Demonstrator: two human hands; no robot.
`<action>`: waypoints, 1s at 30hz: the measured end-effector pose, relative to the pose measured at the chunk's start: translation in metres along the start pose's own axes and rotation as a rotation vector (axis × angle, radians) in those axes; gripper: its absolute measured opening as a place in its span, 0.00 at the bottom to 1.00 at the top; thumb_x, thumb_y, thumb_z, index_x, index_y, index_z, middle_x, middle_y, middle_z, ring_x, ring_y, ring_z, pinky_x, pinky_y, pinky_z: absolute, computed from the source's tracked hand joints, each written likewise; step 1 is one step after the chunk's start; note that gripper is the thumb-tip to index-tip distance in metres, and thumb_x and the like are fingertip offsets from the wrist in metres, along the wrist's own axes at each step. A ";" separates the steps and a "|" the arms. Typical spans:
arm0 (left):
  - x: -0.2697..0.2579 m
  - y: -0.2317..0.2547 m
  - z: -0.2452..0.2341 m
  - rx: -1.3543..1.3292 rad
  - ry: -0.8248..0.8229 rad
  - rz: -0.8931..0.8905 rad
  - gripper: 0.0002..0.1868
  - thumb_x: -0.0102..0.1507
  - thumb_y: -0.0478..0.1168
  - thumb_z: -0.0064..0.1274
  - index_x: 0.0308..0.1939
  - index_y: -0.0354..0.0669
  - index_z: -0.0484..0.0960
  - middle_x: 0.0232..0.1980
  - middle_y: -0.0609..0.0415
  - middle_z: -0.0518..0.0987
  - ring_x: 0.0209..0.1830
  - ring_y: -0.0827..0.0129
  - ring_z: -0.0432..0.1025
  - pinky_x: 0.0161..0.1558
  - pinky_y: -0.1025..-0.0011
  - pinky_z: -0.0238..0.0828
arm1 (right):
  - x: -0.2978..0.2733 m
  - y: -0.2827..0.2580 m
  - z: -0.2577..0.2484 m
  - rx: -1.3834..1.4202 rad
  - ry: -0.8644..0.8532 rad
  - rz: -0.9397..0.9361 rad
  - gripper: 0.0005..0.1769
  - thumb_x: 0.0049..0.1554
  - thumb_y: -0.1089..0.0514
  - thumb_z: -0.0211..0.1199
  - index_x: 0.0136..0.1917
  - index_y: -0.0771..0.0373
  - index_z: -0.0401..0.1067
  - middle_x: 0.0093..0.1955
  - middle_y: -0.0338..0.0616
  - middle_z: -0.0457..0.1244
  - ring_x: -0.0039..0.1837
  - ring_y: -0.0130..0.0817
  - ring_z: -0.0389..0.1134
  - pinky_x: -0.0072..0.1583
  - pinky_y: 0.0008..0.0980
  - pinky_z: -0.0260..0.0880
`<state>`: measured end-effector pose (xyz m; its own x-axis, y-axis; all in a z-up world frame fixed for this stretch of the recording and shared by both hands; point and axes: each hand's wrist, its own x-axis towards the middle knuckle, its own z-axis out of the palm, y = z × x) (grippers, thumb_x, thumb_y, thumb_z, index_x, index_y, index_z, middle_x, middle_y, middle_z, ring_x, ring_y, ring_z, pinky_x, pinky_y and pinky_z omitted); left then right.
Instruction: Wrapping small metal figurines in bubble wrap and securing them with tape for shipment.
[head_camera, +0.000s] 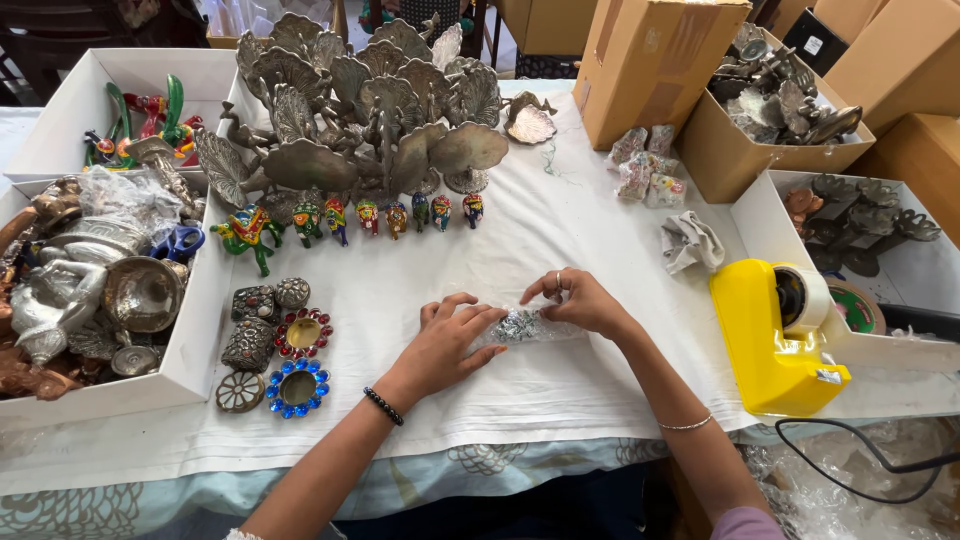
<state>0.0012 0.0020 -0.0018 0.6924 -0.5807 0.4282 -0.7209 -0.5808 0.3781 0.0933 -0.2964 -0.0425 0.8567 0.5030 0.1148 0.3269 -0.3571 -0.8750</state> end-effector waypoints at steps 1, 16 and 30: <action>0.000 0.001 -0.001 0.002 -0.002 0.001 0.29 0.65 0.55 0.55 0.67 0.49 0.74 0.62 0.56 0.78 0.70 0.57 0.60 0.64 0.55 0.50 | -0.001 -0.017 0.000 0.002 0.001 -0.001 0.12 0.46 0.70 0.73 0.40 0.65 0.71 0.51 0.26 0.71 0.44 0.24 0.57 0.48 0.26 0.67; 0.000 0.003 0.002 0.093 0.031 0.001 0.26 0.63 0.53 0.58 0.64 0.53 0.77 0.61 0.60 0.78 0.68 0.60 0.61 0.63 0.52 0.51 | -0.001 -0.072 0.013 -0.144 0.034 0.484 0.24 0.56 0.42 0.67 0.62 0.53 0.80 0.51 0.50 0.74 0.58 0.29 0.72 0.60 0.31 0.69; 0.000 0.004 -0.001 0.141 0.064 0.045 0.25 0.63 0.51 0.58 0.64 0.54 0.79 0.58 0.63 0.80 0.63 0.63 0.62 0.60 0.53 0.51 | -0.007 -0.074 0.002 -0.003 -0.076 -0.013 0.10 0.56 0.53 0.69 0.49 0.58 0.85 0.55 0.37 0.73 0.64 0.33 0.66 0.65 0.35 0.66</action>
<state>-0.0019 0.0002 0.0006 0.6528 -0.5733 0.4951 -0.7370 -0.6317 0.2402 0.0621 -0.2722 0.0201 0.8195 0.5660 0.0894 0.3389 -0.3530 -0.8721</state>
